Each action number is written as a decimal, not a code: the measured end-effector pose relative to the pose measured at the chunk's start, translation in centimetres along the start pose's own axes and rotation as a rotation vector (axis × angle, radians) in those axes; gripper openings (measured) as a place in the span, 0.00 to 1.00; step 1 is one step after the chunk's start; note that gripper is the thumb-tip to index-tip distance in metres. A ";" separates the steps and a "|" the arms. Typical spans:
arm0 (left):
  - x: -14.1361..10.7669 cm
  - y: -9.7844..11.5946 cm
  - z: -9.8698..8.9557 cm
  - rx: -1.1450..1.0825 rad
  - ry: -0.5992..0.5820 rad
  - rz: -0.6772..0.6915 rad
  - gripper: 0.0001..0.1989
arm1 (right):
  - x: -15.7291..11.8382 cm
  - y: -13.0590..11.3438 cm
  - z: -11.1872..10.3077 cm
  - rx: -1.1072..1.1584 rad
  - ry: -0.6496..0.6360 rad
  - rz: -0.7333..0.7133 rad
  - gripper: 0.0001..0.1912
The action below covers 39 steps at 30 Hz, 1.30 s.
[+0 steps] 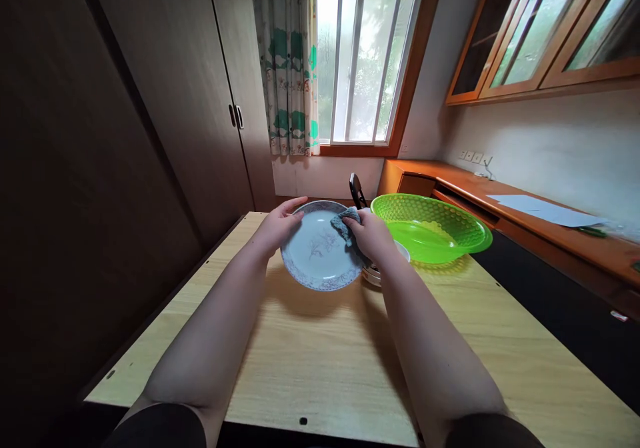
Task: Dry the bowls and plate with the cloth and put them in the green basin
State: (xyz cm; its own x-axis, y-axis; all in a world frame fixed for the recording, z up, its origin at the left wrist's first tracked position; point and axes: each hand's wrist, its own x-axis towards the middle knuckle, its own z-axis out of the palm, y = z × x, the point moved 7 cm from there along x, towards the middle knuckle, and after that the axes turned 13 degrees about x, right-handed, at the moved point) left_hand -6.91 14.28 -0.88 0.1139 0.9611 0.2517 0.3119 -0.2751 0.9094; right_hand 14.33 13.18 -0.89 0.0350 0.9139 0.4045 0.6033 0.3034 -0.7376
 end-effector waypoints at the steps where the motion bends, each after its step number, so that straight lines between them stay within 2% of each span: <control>1: 0.1 0.0 -0.3 -0.029 0.053 -0.001 0.24 | 0.0 0.2 -0.3 0.014 0.048 0.022 0.14; 3: 0.1 0.2 -0.5 -0.040 0.126 0.036 0.24 | 0.1 0.6 -0.9 0.039 0.133 0.056 0.14; 5: 0.0 0.5 -0.5 0.033 0.172 0.097 0.24 | 0.1 0.7 -1.0 0.054 0.163 0.057 0.14; 9: -0.4 1.0 -0.6 0.365 0.265 0.183 0.20 | 0.1 0.5 -0.6 0.012 0.098 0.025 0.13; 11: -0.5 1.1 -0.4 0.478 0.235 0.180 0.19 | 0.1 0.3 -0.4 -0.036 0.051 0.012 0.13; 15: -0.6 1.5 0.4 0.556 0.090 0.206 0.18 | -0.1 -0.3 0.3 -0.088 -0.076 -0.027 0.12; 18: -0.7 1.9 0.1 0.523 0.079 0.248 0.17 | -0.3 -0.8 0.5 -0.045 -0.105 -0.045 0.12; 22: -0.4 1.6 -1.5 0.439 0.185 0.209 0.17 | -0.5 -1.1 0.2 0.034 -0.088 -0.023 0.13; 25: -0.5 1.5 -2.0 0.500 0.228 0.193 0.16 | -0.6 -0.9 0.3 -0.013 -0.106 0.001 0.13; 31: -1.0 2.3 -0.1 0.581 0.052 0.242 0.15 | -1.0 -1.8 0.8 -0.134 -0.148 -0.075 0.13; 35: -0.7 2.0 0.3 0.361 -0.010 0.219 0.17 | -1.1 -2.3 0.5 -0.075 -0.116 -0.104 0.13; 39: 0.0 0.6 -0.4 0.107 0.060 0.124 0.24 | -0.7 -1.3 -0.9 -0.051 0.066 -0.021 0.16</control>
State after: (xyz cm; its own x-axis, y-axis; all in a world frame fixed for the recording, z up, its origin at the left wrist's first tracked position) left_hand -7.12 14.15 -0.23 0.1023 0.9185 0.3819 0.3976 -0.3897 0.8307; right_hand 14.27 11.92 0.24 0.0736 0.8870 0.4559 0.6443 0.3066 -0.7006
